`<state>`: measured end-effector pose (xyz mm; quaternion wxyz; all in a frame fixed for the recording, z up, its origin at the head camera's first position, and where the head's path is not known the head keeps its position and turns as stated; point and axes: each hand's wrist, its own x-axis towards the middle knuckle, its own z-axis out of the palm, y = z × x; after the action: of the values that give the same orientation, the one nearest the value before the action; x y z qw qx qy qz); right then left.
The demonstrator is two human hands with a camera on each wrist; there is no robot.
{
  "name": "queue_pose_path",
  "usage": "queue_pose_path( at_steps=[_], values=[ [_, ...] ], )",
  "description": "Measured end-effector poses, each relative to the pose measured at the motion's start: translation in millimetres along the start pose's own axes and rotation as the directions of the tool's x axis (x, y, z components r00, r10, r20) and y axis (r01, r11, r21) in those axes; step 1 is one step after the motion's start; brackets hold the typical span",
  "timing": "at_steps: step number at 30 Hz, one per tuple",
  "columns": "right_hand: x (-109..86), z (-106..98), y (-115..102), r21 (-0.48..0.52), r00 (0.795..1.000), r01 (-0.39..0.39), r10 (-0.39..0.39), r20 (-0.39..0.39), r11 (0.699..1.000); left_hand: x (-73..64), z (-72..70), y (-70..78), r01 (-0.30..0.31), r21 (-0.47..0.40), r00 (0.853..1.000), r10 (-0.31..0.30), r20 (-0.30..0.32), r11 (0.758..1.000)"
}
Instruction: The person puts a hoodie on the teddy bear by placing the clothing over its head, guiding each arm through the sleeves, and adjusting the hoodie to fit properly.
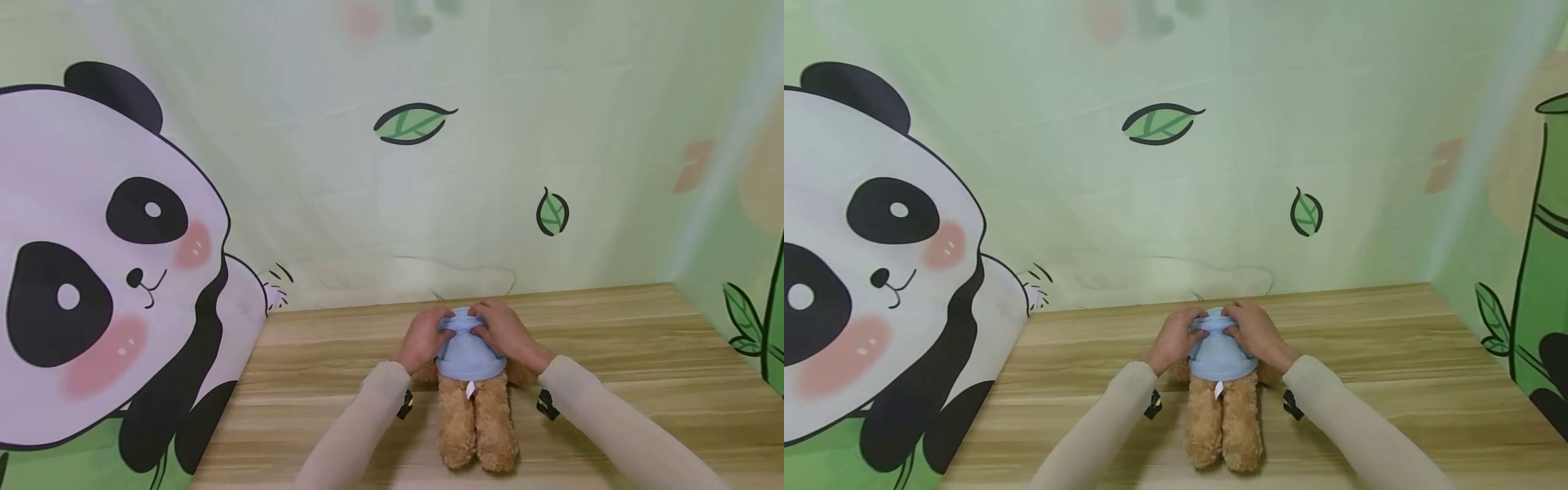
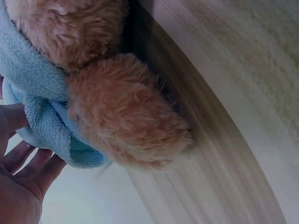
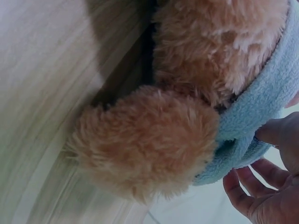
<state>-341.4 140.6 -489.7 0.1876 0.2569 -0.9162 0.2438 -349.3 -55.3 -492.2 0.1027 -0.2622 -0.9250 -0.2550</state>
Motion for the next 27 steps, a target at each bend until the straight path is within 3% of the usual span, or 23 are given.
queue_pose_path(
  at_steps=[12,19,27],
  values=[
    [0.7,0.1,-1.1,-0.015,0.999,-0.022,0.022,0.025,1.0,-0.2,1.4,-0.3,0.0,0.029,1.0,0.0,-0.007,1.0],
    [2.2,1.0,-2.8,-0.013,0.999,-0.024,0.024,0.043,1.0,-1.6,3.0,-0.5,0.021,-0.002,1.0,-0.021,0.014,1.0],
    [0.3,2.0,-3.1,-0.022,1.0,0.017,-0.017,0.017,1.0,-3.6,5.4,-3.3,-0.049,-0.006,0.998,0.049,-0.029,0.999]
  ],
)
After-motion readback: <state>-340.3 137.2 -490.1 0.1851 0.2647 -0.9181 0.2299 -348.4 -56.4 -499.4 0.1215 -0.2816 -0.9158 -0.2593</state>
